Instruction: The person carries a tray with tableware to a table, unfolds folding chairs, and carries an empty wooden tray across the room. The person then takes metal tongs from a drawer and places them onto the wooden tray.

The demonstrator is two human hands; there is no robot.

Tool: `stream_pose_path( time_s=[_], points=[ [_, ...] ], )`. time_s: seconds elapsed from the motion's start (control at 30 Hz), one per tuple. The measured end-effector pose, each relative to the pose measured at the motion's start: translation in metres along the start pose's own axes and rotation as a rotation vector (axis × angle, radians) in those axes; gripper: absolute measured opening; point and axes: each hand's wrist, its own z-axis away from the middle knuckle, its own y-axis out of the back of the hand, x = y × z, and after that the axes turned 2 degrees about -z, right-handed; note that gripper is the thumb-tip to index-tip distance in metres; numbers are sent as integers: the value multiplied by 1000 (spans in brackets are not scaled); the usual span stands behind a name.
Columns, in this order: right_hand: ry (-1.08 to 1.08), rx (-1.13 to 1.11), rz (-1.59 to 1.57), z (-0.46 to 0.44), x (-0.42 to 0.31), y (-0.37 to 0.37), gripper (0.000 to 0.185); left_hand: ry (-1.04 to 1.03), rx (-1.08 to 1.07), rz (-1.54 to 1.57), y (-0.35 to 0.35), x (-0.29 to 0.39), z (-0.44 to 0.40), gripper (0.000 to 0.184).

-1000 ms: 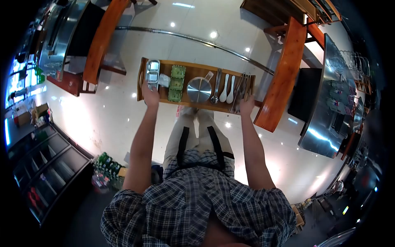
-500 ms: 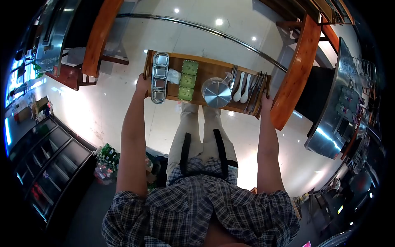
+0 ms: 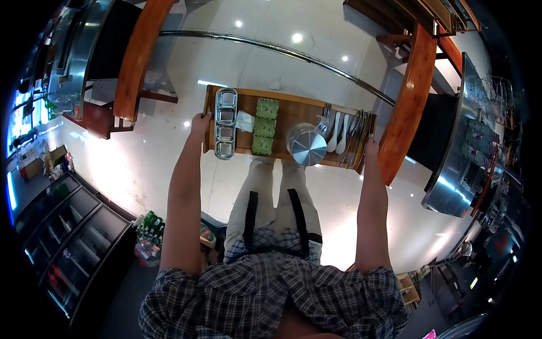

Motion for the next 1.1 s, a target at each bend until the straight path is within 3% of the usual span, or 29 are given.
stream_pose_path(
  time_s=[0.13, 0.3, 0.47, 0.6, 0.77, 0.83, 0.87, 0.93, 1.1],
  points=[
    [-45, -25, 36, 20, -9, -3, 55, 65, 10, 93, 9, -10, 10, 41],
    [50, -38, -111, 63, -16, -12, 54, 45, -32, 215, 30, -39, 26, 39],
    [157, 31, -49, 95, 9, -11, 52, 58, 42, 117, 50, -78, 65, 35],
    [246, 60, 53, 129, 13, 11, 51, 8, 79, 226, 68, -103, 100, 26],
    [179, 12, 75, 168, -1, 53, 53, -116, 226, 21, 67, -155, 104, 28],
    [122, -55, 88, 158, 13, 59, 57, -69, 202, -22, 79, -117, 138, 29],
    [202, 3, 54, 147, 25, 56, 52, -12, 171, -60, 80, -103, 154, 34],
    [276, 62, 22, 150, 31, 58, 49, -29, 188, -79, 73, -100, 156, 35],
    [152, 8, -91, 134, 62, 43, 49, -24, 205, -124, 57, -108, 144, 36]
  ],
)
